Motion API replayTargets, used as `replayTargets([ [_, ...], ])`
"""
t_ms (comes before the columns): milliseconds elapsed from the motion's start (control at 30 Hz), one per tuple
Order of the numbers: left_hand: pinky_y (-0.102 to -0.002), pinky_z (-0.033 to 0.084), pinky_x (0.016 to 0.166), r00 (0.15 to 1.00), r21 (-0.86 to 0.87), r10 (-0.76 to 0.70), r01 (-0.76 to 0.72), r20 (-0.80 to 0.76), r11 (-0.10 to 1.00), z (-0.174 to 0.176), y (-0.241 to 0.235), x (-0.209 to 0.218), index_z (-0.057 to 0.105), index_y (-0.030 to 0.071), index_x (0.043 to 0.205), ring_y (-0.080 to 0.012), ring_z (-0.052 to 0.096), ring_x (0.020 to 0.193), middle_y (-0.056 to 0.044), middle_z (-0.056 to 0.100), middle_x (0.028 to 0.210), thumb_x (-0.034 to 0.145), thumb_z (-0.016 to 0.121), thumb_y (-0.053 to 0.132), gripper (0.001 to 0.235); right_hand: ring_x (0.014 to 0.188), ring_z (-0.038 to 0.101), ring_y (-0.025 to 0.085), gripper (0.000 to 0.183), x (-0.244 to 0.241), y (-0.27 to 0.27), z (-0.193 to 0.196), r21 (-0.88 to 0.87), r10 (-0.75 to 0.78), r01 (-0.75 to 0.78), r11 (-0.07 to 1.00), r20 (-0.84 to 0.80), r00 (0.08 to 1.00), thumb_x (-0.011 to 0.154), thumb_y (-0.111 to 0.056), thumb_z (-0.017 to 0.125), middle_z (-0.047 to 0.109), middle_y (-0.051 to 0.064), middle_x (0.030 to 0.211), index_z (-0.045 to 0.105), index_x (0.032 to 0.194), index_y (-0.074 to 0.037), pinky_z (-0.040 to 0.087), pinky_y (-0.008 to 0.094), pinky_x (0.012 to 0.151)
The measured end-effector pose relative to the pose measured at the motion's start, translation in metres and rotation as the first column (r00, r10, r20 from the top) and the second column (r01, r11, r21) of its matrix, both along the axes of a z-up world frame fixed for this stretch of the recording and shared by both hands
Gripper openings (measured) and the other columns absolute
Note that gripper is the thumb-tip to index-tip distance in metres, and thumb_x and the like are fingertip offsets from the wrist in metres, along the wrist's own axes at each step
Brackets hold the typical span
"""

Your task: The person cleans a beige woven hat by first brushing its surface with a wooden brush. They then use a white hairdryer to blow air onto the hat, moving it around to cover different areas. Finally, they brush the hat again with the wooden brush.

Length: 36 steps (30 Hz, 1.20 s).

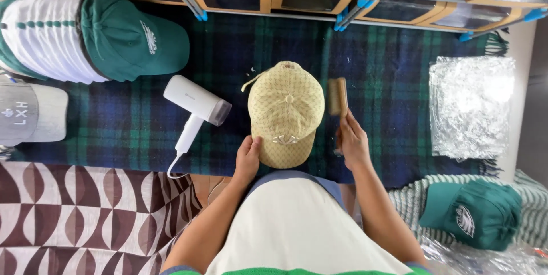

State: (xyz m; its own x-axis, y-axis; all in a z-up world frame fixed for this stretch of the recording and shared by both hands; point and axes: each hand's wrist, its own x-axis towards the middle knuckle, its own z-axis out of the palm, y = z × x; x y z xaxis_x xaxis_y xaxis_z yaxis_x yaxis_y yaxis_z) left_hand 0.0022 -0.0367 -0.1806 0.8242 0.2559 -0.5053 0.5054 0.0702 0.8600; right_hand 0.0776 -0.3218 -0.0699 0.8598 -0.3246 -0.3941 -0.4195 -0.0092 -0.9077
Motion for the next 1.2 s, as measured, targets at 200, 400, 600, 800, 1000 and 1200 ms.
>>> replayTargets([
  [200,-0.043,0.056,0.081,0.993,0.377,0.04,0.006,-0.114,0.926,0.089,0.015,0.011,0.063,0.024,0.121,-0.0281,0.071,0.1,-0.003,0.073,0.107,0.102,0.062,0.044,0.028,0.103,0.071,0.039,0.039,0.018,0.01,0.089,-0.617,0.432,-0.191,0.763,0.268,0.861,0.105,-0.015,0.066,0.072,0.02,0.118,0.065,0.143,-0.007,0.06,0.045,0.078],
  [400,-0.049,0.045,0.11,0.627,0.594,-0.355,-0.217,0.693,0.775,0.162,0.009,0.106,0.058,-0.003,0.136,-0.0404,0.055,0.13,-0.014,0.062,0.126,0.099,0.065,0.006,0.038,0.078,0.068,0.038,0.027,0.096,0.041,0.114,-0.831,0.803,-0.331,0.447,0.21,0.557,0.105,-0.032,0.064,0.07,0.013,0.081,0.077,0.111,-0.009,0.054,0.049,0.062],
  [600,-0.049,0.05,0.103,0.504,0.827,-0.699,-0.057,0.507,0.559,0.17,-0.023,0.183,0.069,-0.008,0.119,-0.044,0.066,0.116,-0.026,0.072,0.114,0.098,0.066,0.015,0.031,0.04,0.038,0.01,0.049,0.142,0.015,0.098,0.133,0.527,-0.526,0.84,-0.43,0.733,0.098,-0.054,0.059,0.047,-0.001,0.059,0.06,0.135,-0.022,0.023,0.017,0.034],
  [800,-0.042,0.053,0.099,0.84,0.629,-0.529,0.349,0.119,0.695,0.134,-0.008,0.201,0.07,0.016,0.132,-0.0299,0.068,0.116,-0.006,0.072,0.127,0.109,0.046,0.05,0.047,0.07,0.07,0.028,0.032,0.057,0.012,0.073,-0.368,0.443,-0.282,0.886,0.492,0.75,0.105,-0.004,0.056,0.066,0.029,0.133,0.064,0.133,0.009,0.055,0.037,0.055],
  [1000,-0.046,0.05,0.104,0.846,0.403,-0.534,0.493,-0.013,0.771,0.172,0.0,0.21,0.071,0.014,0.129,-0.0356,0.064,0.12,-0.012,0.072,0.126,0.106,0.046,0.055,0.053,0.059,0.059,0.018,0.038,0.008,-0.001,0.035,-0.146,0.1,-0.139,0.979,-0.246,0.964,0.102,-0.021,0.061,0.067,0.008,0.07,0.068,0.138,-0.015,0.049,0.032,0.047],
  [1200,-0.049,0.048,0.106,0.823,0.359,-0.541,0.564,-0.173,0.743,0.174,0.001,0.224,0.073,0.014,0.126,-0.0381,0.063,0.122,-0.014,0.073,0.12,0.101,0.048,0.065,0.062,0.067,0.072,0.018,0.033,0.014,0.04,0.142,-0.765,0.685,-0.357,0.536,0.147,0.713,0.099,-0.03,0.066,0.072,-0.006,0.086,0.074,0.131,-0.027,0.057,0.027,0.057],
])
